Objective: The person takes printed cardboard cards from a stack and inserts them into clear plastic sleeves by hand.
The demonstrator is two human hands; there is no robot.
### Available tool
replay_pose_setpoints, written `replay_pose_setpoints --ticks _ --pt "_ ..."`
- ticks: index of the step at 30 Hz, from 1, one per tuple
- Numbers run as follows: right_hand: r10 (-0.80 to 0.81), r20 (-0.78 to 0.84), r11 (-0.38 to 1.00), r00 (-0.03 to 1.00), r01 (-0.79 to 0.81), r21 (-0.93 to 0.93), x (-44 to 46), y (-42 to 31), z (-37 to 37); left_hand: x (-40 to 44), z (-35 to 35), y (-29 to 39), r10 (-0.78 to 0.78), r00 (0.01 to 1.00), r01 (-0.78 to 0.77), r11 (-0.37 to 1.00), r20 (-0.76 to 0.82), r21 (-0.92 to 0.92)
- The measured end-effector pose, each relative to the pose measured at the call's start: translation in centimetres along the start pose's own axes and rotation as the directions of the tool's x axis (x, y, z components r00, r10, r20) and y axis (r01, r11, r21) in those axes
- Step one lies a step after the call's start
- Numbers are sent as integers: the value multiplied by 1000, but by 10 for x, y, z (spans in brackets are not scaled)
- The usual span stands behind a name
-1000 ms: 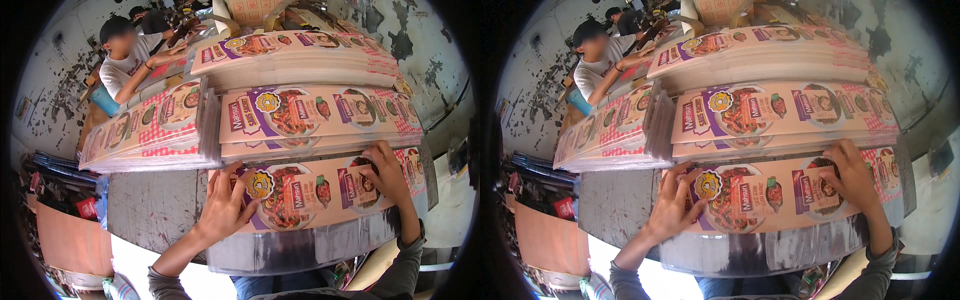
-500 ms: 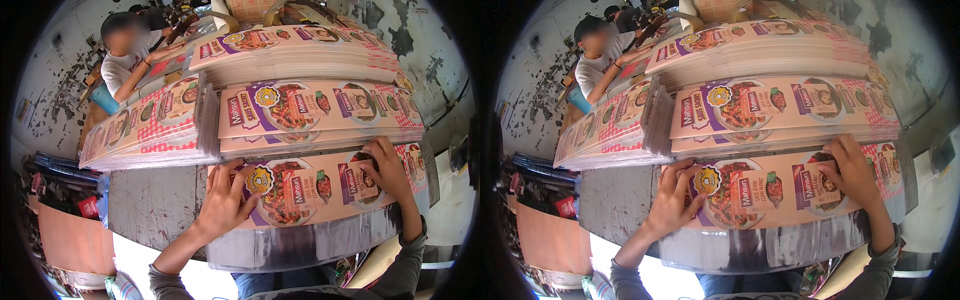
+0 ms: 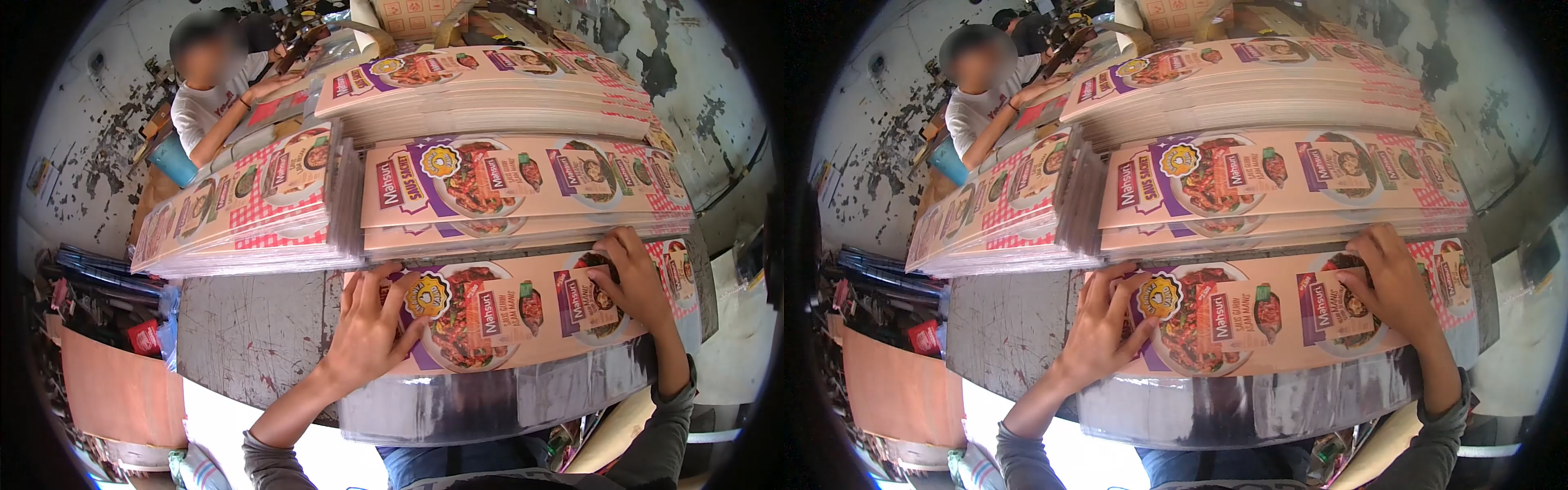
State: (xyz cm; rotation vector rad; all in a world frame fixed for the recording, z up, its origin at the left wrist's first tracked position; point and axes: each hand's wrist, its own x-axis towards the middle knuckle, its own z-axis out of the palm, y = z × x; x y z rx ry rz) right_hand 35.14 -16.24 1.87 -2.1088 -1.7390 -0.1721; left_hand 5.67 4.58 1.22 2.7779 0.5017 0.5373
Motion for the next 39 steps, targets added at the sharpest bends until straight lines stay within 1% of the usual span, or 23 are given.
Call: replay_pose_setpoints --ticks 5,7,11,13,14,16,18,20,21,25,27,28,30,34,36,39 --pt "5 3 1000 1000 -5 7 0 1 0 0 -1 1 -5 1000 5 1000 6 11" --pt "23 26 1000 999 -23 13 -1 1 -1 0 -1 1 18 1000 -18 999 5 30" --pt "30 40 999 999 -31 15 1 0 -1 1 -1 1 7 1000 -7 1000 2 14" --pt "6 -32 1000 999 -6 11 -1 0 2 -3 3 0 -62 997 60 997 -37 -43" --pt "-1 -20 1000 1000 2 21 -1 -3 3 -5 5 -1 -77 996 76 996 -32 -42" --pt "25 -207 998 978 -12 65 -1 -9 5 -4 8 -7 4 995 -12 997 -100 -78" --pt "-2 -180 997 984 16 76 -2 -16 1 -2 2 -2 -15 996 7 996 -92 -86" --pt "-99 13 994 995 99 48 0 -26 -1 -1 1 0 44 996 -37 995 -72 97" --pt "-109 -72 992 991 113 52 -1 -25 3 0 2 0 23 994 -14 996 -109 84" --pt "-133 -29 991 991 133 15 -1 -27 4 -2 1 3 19 994 -7 994 -106 107" --pt "-130 -94 991 987 131 10 -3 -27 5 -1 2 2 5 996 5 994 -92 109" --pt "-125 -96 992 988 126 3 -4 -27 7 0 3 2 13 995 -3 995 -94 105" --pt "-171 -25 984 985 171 38 -4 -28 10 -1 3 2 7 996 3 994 -89 110" --pt "-191 -78 981 978 194 24 -2 -33 6 0 4 2 7 996 2 994 -84 106" --pt "-201 -3 979 980 201 35 -3 -36 9 -1 4 1 8 997 1 994 -78 111" --pt "-215 -50 972 975 219 90 -3 -34 5 0 3 1 25 996 -17 995 -82 101"
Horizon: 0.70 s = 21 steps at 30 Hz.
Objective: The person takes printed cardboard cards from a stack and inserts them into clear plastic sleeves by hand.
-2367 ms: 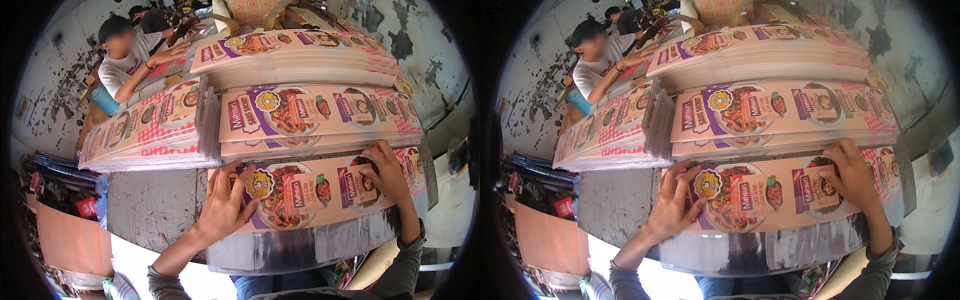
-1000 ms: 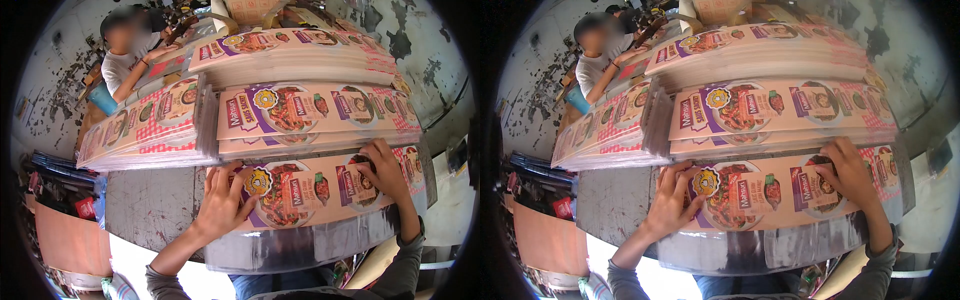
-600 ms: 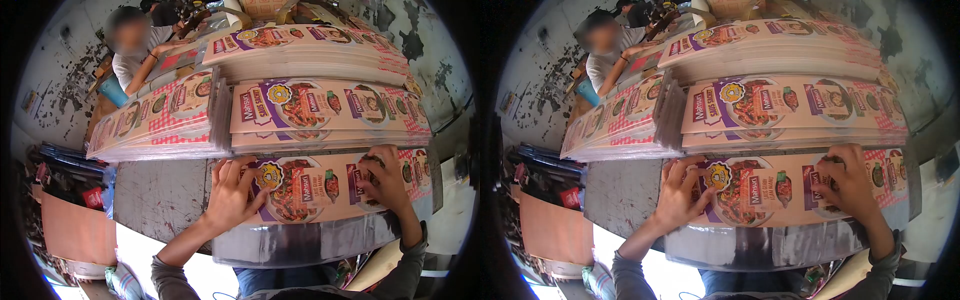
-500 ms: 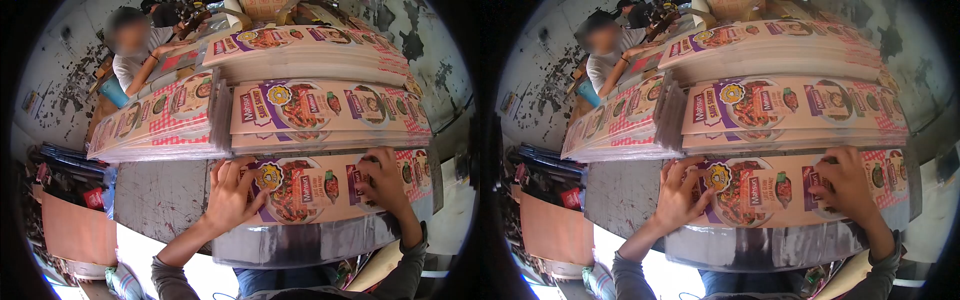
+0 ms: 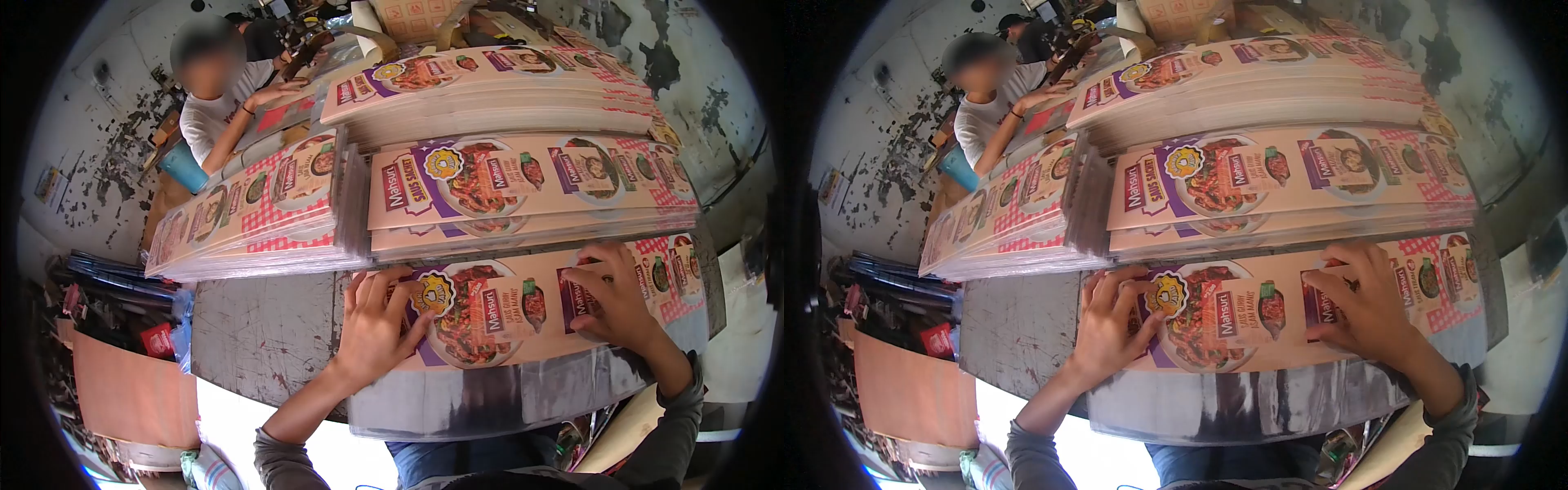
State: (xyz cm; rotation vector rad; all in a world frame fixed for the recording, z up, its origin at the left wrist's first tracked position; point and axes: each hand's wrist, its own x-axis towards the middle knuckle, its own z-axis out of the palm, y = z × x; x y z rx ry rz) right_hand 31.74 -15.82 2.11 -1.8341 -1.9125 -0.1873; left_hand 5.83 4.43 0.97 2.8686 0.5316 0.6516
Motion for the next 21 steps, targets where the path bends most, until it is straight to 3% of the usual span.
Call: replay_pose_setpoints --ticks 4,10,13,15,19,21 --pt "-57 34 997 998 59 -57 -1 3 5 0 0 0 6 1000 -6 1000 5 -2" --pt "78 54 996 996 -76 -45 -1 1 8 -1 2 0 4 1000 -4 999 1 -51" --pt "124 -59 992 991 -123 11 -1 4 9 1 0 0 5 1000 -6 999 -4 -33" --pt "45 60 999 997 -44 -13 -1 5 8 1 1 -1 -12 1000 13 998 24 -64" --pt "-6 -17 1000 1000 6 20 1 3 2 1 0 -2 6 1000 -6 1000 10 -24" --pt "-121 131 993 984 121 10 3 0 4 0 -1 -2 17 1000 -16 999 13 -40"
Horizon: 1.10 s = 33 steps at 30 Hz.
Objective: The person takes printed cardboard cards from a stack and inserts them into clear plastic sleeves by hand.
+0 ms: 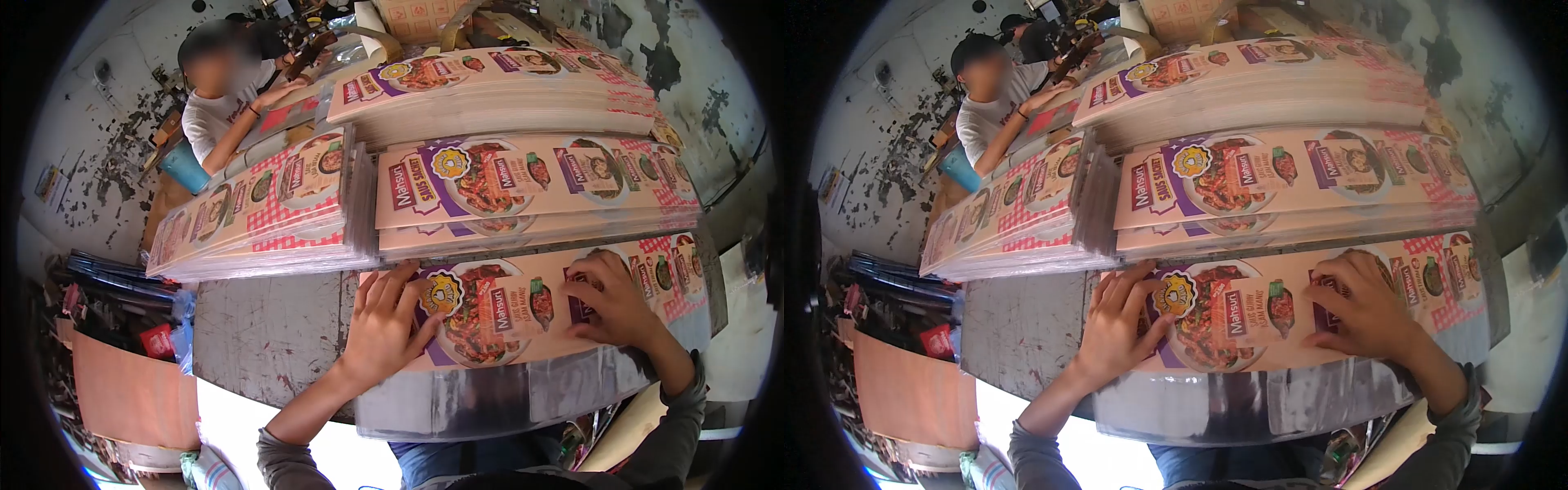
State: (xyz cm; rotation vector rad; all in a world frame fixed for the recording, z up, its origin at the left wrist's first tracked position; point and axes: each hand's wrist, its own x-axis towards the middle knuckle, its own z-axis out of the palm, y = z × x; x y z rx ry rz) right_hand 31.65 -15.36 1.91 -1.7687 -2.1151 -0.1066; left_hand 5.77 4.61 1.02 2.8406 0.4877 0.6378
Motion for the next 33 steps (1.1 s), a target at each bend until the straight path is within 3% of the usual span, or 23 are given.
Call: replay_pose_setpoints --ticks 1,3,4,6,7,9,12,16,18,23,25,29,32,33 --pt "0 -5 1000 1000 0 3 -3 1 4 -1 -1 1 1 1000 -1 1000 2 5" --pt "93 -234 993 968 -109 -52 -9 7 11 -1 -1 1 -5 1000 5 1000 0 28" --pt "82 -236 993 968 -98 -60 -3 7 10 0 -1 0 -8 1000 8 999 -13 31" --pt "201 -25 958 979 -202 -205 7 -1 9 -1 2 0 4 1000 -4 1000 -5 22" --pt "209 -27 956 977 -210 -206 7 -3 7 0 3 1 11 1000 -11 1000 -1 19" --pt "3 -133 999 991 -8 -40 6 -10 2 0 1 1 14 1000 -13 1000 -13 14" --pt "-120 -104 990 987 127 61 3 -12 -3 0 1 2 -8 1000 8 1000 -7 12" --pt "-79 14 989 997 80 -125 4 -5 2 0 2 0 -9 1000 9 1000 2 0" --pt "50 -154 970 987 -85 -228 -5 5 3 0 0 0 2 1000 -2 999 7 49" --pt "242 -282 947 928 -290 -140 -19 32 -22 -2 -3 -1 -4 1000 3 999 25 46" --pt "415 -373 853 830 -498 -158 -25 43 -31 -4 -5 0 5 999 -6 999 35 44" --pt "527 -412 754 743 -633 -177 -41 65 -73 -7 -10 4 -40 995 28 990 86 136" --pt "717 -225 687 660 -723 67 -66 78 -83 -13 -12 0 -61 991 42 985 116 165" --pt "726 -195 677 659 -735 34 -74 77 -79 -14 -11 -1 -70 989 49 986 128 161"
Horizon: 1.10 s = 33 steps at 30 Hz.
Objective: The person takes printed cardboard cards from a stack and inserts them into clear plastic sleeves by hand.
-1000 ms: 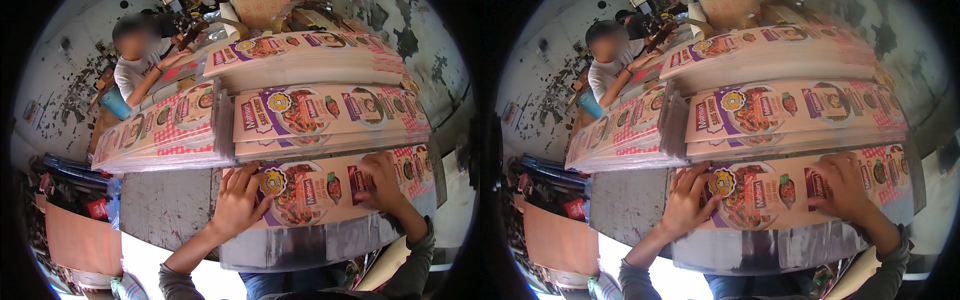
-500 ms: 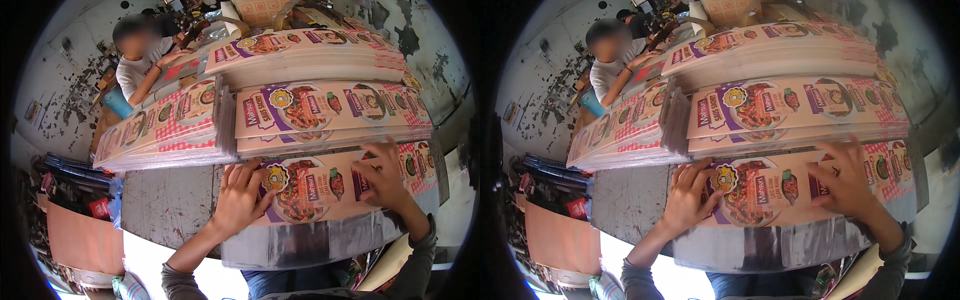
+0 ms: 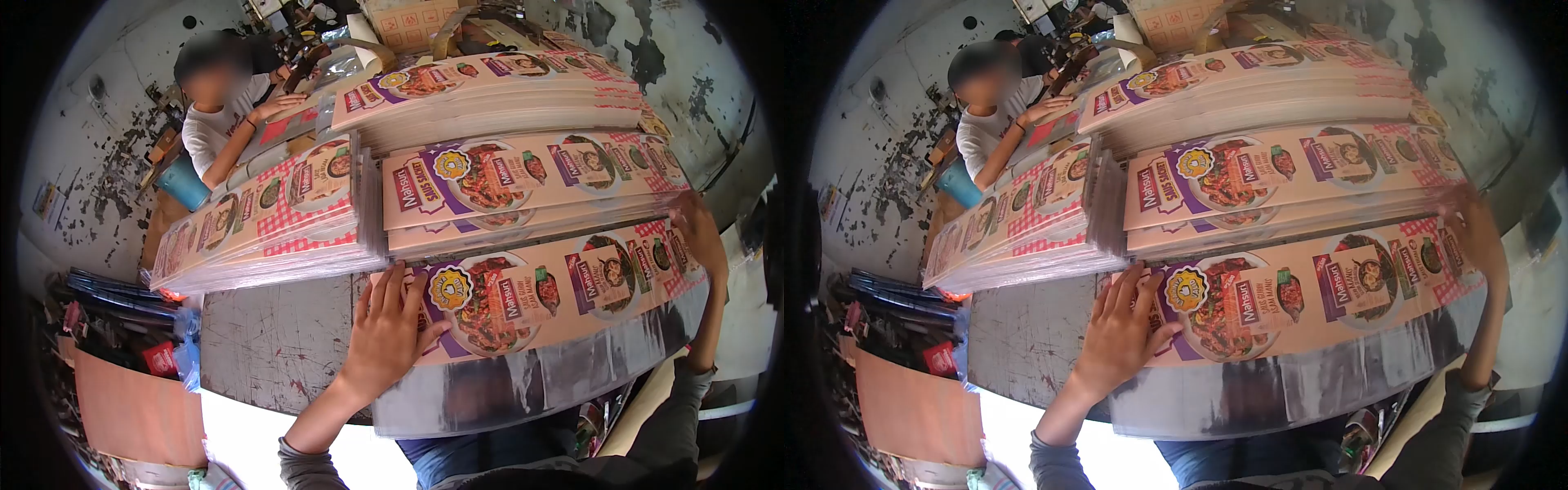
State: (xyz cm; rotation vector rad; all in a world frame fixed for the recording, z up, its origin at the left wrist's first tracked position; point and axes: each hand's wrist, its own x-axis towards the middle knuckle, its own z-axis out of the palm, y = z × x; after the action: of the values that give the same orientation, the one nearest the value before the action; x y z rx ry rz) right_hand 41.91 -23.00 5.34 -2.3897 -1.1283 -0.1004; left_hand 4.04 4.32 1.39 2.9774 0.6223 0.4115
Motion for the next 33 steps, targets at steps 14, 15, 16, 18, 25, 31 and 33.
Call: replay_pose_setpoints --ticks 14,15,16,18,25,31,33 --pt "-97 -66 980 993 84 -179 -28 52 39 -1 -3 -3 119 971 -131 990 208 45" --pt "-94 -57 982 994 83 -170 -28 52 40 -1 -3 -4 123 975 -135 989 187 54" --pt "-92 -65 994 994 88 -62 -28 52 40 -2 -3 -3 117 973 -131 990 198 58" --pt "-149 -138 989 979 150 -3 -26 59 48 -2 -1 -3 124 981 -137 987 151 82" --pt "-90 -138 995 986 83 -56 -28 62 47 -1 2 -1 125 987 -134 987 103 88" --pt "-92 -141 990 986 75 -123 -26 52 44 4 0 -1 71 994 -74 997 80 24" --pt "-122 -171 986 978 100 -130 -25 46 44 3 1 0 55 996 -55 999 66 1"
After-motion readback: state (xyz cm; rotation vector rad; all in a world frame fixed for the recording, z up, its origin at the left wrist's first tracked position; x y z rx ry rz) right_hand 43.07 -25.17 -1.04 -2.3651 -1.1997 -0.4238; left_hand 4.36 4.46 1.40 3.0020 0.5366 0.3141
